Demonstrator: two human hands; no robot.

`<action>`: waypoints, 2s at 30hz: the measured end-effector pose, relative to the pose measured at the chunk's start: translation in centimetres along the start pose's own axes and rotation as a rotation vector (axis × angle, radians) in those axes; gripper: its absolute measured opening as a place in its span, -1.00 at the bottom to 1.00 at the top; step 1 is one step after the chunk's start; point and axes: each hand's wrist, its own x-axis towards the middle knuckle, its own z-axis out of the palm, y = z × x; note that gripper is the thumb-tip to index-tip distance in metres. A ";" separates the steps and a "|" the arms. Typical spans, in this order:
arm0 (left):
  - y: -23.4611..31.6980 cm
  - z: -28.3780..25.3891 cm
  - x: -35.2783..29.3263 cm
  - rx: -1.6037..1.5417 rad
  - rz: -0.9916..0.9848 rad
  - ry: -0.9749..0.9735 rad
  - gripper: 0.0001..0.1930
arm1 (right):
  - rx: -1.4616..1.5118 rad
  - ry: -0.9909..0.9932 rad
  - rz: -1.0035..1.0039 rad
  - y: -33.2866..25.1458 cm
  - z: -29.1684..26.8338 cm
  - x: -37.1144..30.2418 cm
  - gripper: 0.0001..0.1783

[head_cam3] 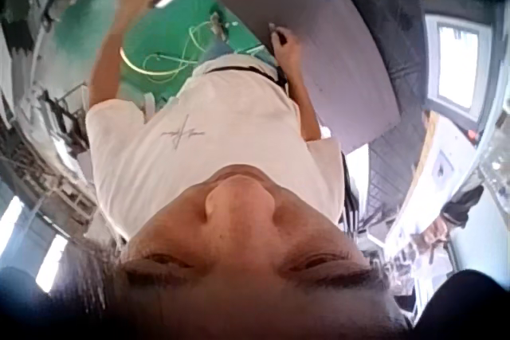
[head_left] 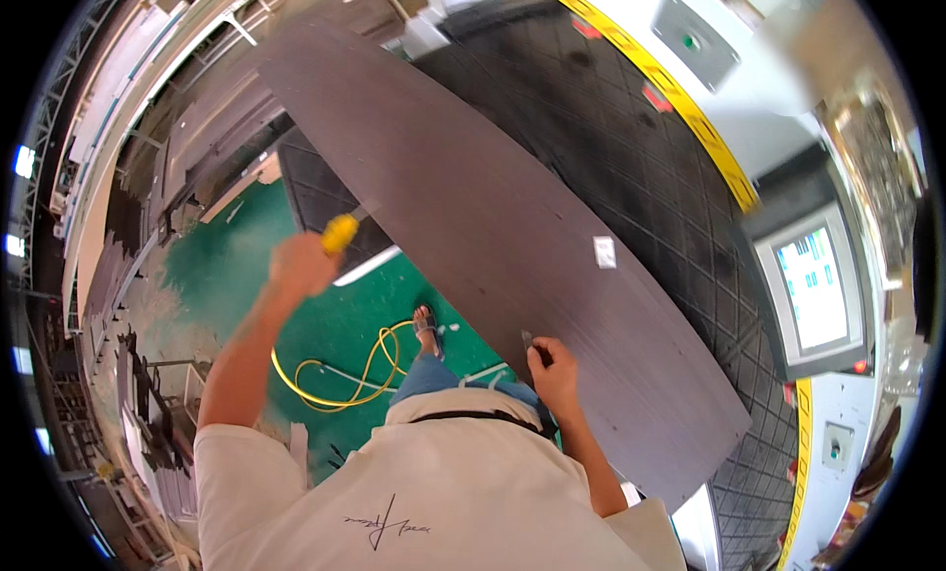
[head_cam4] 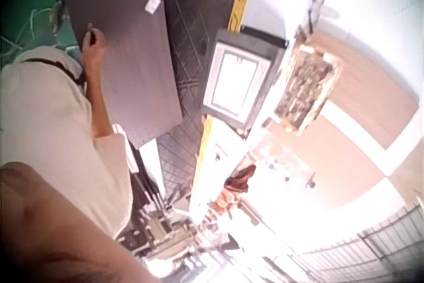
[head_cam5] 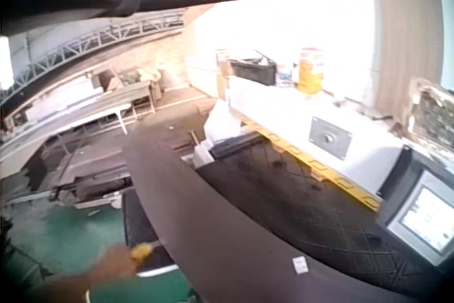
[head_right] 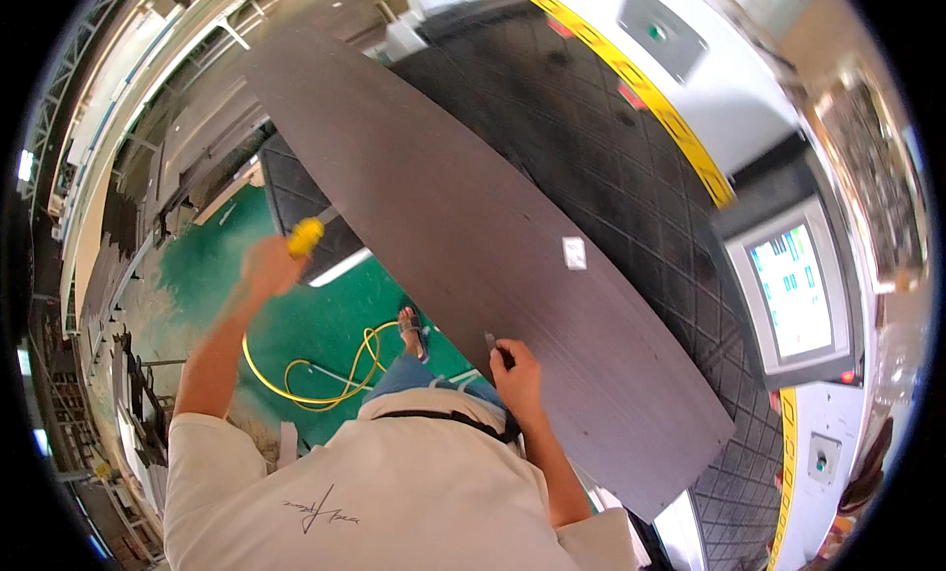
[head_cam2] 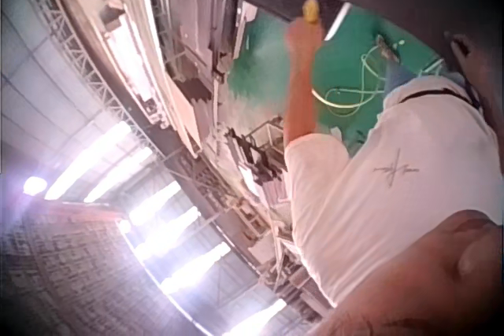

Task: The person wipes a large dark wood panel with a small block and then uses an air spray gun to clean the surface and edges of the panel.

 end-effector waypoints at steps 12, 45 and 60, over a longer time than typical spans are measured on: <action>-2.5 -1.1 15.9 -0.247 0.444 -0.192 -0.51 | -0.038 0.059 0.236 -6.7 16.3 11.8 -0.80; -38.6 -15.8 82.3 -0.140 -0.155 -0.187 -0.73 | -0.326 0.318 0.579 -16.6 24.6 12.2 -0.83; -25.6 -9.7 71.9 -0.220 0.581 -0.155 -0.72 | -0.525 0.833 0.383 -30.7 9.1 19.7 -0.78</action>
